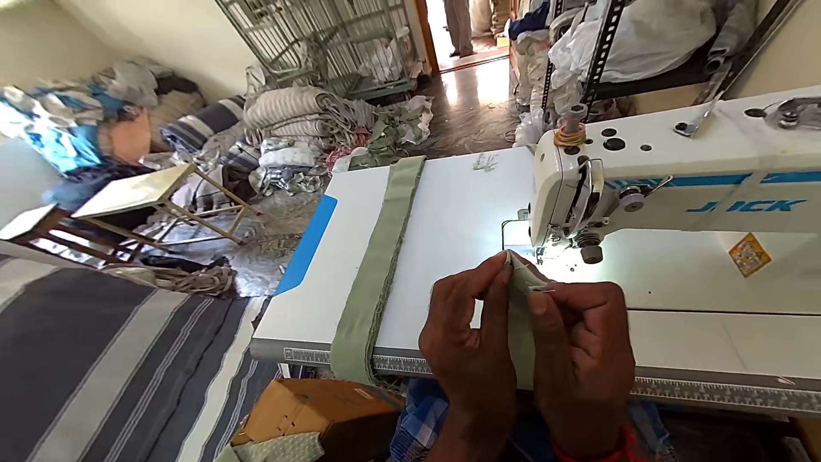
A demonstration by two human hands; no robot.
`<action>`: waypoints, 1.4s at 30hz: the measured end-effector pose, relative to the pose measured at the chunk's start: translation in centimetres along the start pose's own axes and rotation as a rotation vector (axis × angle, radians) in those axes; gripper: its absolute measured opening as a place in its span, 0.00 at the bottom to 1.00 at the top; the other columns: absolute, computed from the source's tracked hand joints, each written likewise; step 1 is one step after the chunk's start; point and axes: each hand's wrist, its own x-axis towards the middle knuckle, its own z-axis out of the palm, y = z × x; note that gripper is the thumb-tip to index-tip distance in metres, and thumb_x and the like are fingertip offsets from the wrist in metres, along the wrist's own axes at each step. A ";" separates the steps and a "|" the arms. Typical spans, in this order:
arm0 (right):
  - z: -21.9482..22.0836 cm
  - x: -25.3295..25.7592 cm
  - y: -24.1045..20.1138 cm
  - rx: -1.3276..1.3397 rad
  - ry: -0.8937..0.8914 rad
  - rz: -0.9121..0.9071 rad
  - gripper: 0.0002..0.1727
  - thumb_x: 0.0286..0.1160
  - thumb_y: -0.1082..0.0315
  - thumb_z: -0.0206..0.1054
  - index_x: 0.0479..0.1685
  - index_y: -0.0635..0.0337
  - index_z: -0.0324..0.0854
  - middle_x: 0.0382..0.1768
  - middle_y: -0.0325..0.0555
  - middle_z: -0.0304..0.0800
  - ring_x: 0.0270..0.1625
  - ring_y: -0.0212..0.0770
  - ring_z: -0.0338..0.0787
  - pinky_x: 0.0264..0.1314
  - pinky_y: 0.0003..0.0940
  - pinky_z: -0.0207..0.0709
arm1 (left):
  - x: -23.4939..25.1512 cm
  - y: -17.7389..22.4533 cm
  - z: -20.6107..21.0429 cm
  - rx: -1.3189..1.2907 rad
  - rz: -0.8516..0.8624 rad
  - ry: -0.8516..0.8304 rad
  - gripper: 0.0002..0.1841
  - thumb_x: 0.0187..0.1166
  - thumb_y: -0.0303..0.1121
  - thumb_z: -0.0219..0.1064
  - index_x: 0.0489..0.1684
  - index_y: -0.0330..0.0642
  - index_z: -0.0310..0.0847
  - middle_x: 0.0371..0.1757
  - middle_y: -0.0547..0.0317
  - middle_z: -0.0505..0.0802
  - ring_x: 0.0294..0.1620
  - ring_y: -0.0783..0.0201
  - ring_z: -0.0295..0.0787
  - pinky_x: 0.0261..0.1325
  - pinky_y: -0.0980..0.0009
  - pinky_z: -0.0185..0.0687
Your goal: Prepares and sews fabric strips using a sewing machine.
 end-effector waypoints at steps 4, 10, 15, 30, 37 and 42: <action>-2.1 1.0 -0.9 0.011 -0.209 0.145 0.07 0.91 0.58 0.57 0.51 0.49 0.77 0.40 0.26 0.90 0.39 0.19 0.89 0.38 0.15 0.85 | -0.3 0.6 -2.4 0.040 -0.092 -0.160 0.12 0.82 0.27 0.69 0.59 0.41 0.90 0.46 0.59 0.90 0.35 0.69 0.93 0.34 0.74 0.96; -5.5 0.4 0.9 -0.034 -0.562 0.447 0.11 0.93 0.56 0.53 0.51 0.47 0.80 0.37 0.30 0.86 0.36 0.27 0.87 0.34 0.21 0.81 | -1.1 0.4 -6.3 -0.182 -0.589 -0.568 0.08 0.78 0.26 0.72 0.51 0.42 0.85 0.44 0.55 0.93 0.38 0.61 0.94 0.41 0.65 0.96; -5.5 -3.3 3.9 -0.353 -0.460 0.380 0.10 0.86 0.56 0.62 0.44 0.51 0.80 0.28 0.32 0.81 0.25 0.26 0.78 0.24 0.23 0.73 | -2.7 -1.2 -5.4 -0.269 -0.854 -0.663 0.06 0.80 0.20 0.67 0.49 0.33 0.86 0.45 0.49 0.93 0.39 0.56 0.96 0.45 0.60 0.98; -6.3 -5.3 4.4 -0.419 -0.421 -0.374 0.08 0.75 0.73 0.73 0.48 0.66 0.89 0.40 0.50 0.85 0.41 0.38 0.87 0.41 0.23 0.82 | -1.4 -0.5 -5.8 -0.294 -1.001 -0.657 0.25 0.81 0.22 0.67 0.78 0.42 0.72 0.43 0.45 0.94 0.38 0.56 0.97 0.44 0.63 0.97; -7.7 -2.5 5.1 -0.592 -0.626 -0.160 0.20 0.80 0.61 0.69 0.67 0.59 0.88 0.49 0.54 0.88 0.39 0.45 0.88 0.31 0.36 0.80 | -1.1 -4.6 -0.7 -0.329 -0.956 -0.531 0.21 0.75 0.20 0.72 0.66 0.33 0.77 0.35 0.47 0.94 0.29 0.60 0.95 0.34 0.67 0.95; -9.5 2.7 13.4 -0.823 -0.818 -0.156 0.17 0.83 0.76 0.61 0.64 0.57 0.89 0.57 0.62 0.88 0.38 0.65 0.91 0.28 0.60 0.81 | -3.0 -10.3 8.3 0.430 -0.329 -0.610 0.11 0.79 0.30 0.68 0.56 0.44 0.86 0.44 0.56 0.93 0.52 0.52 0.87 0.52 0.49 0.75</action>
